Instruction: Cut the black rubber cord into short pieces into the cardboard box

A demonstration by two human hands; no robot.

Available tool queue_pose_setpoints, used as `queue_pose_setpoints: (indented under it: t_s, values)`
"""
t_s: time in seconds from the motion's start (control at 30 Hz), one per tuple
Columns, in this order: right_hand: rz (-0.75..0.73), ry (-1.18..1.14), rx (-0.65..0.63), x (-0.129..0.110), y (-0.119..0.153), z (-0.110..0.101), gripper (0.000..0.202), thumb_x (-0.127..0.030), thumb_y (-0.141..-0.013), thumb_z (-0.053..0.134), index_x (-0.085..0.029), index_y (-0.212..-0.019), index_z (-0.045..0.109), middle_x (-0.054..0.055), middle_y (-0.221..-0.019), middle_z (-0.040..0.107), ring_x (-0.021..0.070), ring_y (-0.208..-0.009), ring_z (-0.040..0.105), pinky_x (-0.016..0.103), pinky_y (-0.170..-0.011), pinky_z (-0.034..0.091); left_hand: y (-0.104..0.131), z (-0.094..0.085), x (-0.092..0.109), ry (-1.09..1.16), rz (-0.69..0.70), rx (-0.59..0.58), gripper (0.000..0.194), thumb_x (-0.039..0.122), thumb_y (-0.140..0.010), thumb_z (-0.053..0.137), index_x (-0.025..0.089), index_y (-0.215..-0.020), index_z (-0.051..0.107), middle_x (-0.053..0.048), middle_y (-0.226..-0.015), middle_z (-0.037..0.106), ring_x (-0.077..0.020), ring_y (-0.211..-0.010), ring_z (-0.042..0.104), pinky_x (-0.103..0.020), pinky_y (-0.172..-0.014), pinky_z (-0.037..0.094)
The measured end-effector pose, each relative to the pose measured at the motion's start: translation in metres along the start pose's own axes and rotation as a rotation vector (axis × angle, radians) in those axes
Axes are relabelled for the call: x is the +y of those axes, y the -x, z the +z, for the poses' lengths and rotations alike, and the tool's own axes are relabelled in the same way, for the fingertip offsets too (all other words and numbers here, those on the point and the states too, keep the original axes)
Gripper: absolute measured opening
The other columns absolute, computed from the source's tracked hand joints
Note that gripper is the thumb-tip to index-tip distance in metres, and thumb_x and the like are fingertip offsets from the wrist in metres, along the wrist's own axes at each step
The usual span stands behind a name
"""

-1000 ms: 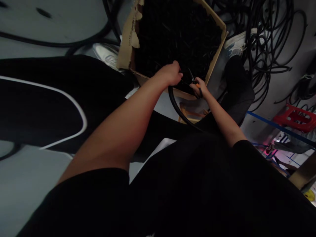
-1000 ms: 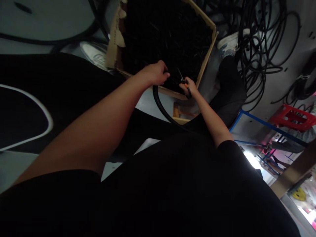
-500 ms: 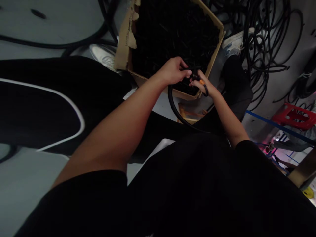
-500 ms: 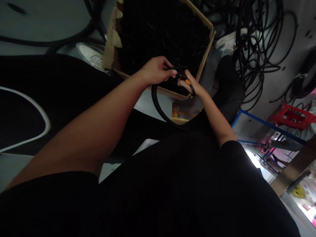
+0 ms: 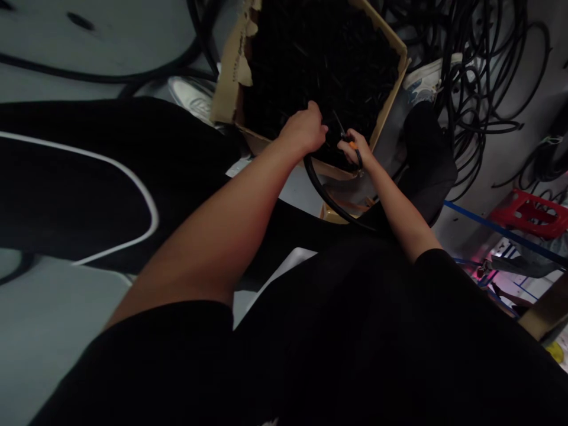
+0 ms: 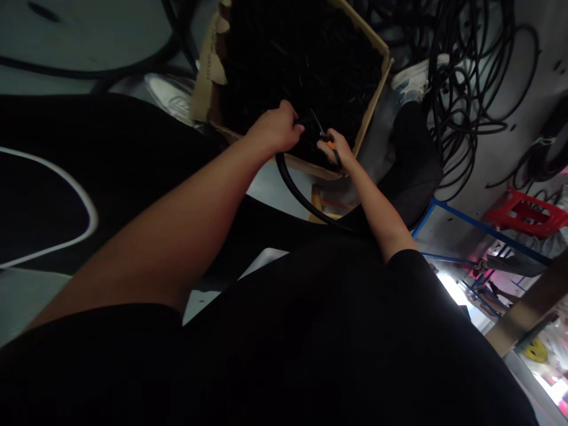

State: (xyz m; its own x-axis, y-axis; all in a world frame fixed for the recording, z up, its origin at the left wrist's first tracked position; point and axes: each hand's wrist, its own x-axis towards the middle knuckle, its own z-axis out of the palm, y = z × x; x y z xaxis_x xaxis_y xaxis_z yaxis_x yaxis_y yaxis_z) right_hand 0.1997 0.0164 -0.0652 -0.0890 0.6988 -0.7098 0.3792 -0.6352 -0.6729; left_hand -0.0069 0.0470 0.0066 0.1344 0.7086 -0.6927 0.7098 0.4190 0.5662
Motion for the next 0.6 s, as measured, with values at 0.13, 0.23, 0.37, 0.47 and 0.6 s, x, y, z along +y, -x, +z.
queue_pose_setpoints:
  t_s: [0.13, 0.23, 0.37, 0.47, 0.6]
  values:
    - [0.076, -0.06, 0.051, 0.014, -0.007, 0.007, 0.061, -0.054, -0.106, 0.1, -0.033, -0.105, 0.043, -0.01, -0.081, 0.046, 0.013, -0.068, 0.055, 0.021, -0.059, 0.056, -0.002, 0.0, -0.005, 0.017, 0.0, -0.001, 0.065, 0.063, -0.11, 0.085, 0.026, -0.163, 0.077, -0.013, -0.12, 0.096, -0.0463, -0.161, 0.076, -0.058, -0.126, 0.06]
    - [0.104, -0.128, 0.005, 0.021, 0.0, -0.002, 0.059, -0.054, -0.102, 0.103, -0.032, -0.11, 0.05, -0.007, -0.087, 0.059, 0.0159, -0.074, 0.069, 0.025, -0.065, 0.064, -0.002, -0.001, -0.003, 0.105, -0.005, -0.019, 0.054, 0.054, -0.118, 0.077, 0.027, -0.165, 0.074, -0.005, -0.103, 0.09, -0.0385, -0.138, 0.085, -0.049, -0.114, 0.063]
    - [0.018, -0.124, -0.085, 0.015, 0.022, -0.024, 0.05, -0.052, -0.102, 0.101, -0.031, -0.122, 0.06, 0.001, -0.11, 0.077, 0.0228, -0.104, 0.088, 0.036, -0.093, 0.078, -0.003, 0.001, 0.006, 0.289, -0.011, -0.041, 0.037, 0.036, -0.115, 0.079, 0.026, -0.151, 0.079, -0.002, -0.089, 0.081, -0.0303, -0.101, 0.086, -0.04, -0.091, 0.063]
    - [-0.117, -0.045, -0.132, 0.005, 0.034, -0.037, 0.054, -0.062, -0.104, 0.101, -0.03, -0.125, 0.064, 0.004, -0.114, 0.079, 0.0289, -0.12, 0.089, 0.045, -0.109, 0.08, -0.002, 0.002, 0.014, 0.424, 0.017, -0.051, 0.025, 0.028, -0.107, 0.087, 0.026, -0.131, 0.082, -0.004, -0.086, 0.08, -0.0279, -0.087, 0.08, -0.037, -0.08, 0.061]
    - [-0.263, 0.037, -0.189, 0.002, 0.027, -0.047, 0.058, -0.074, -0.114, 0.091, -0.027, -0.134, 0.063, 0.005, -0.121, 0.08, 0.0261, -0.12, 0.087, 0.042, -0.109, 0.077, 0.002, 0.002, 0.02, 0.514, 0.066, -0.123, 0.015, 0.023, -0.102, 0.092, 0.024, -0.112, 0.081, -0.005, -0.085, 0.078, -0.0231, -0.08, 0.075, -0.031, -0.073, 0.058]
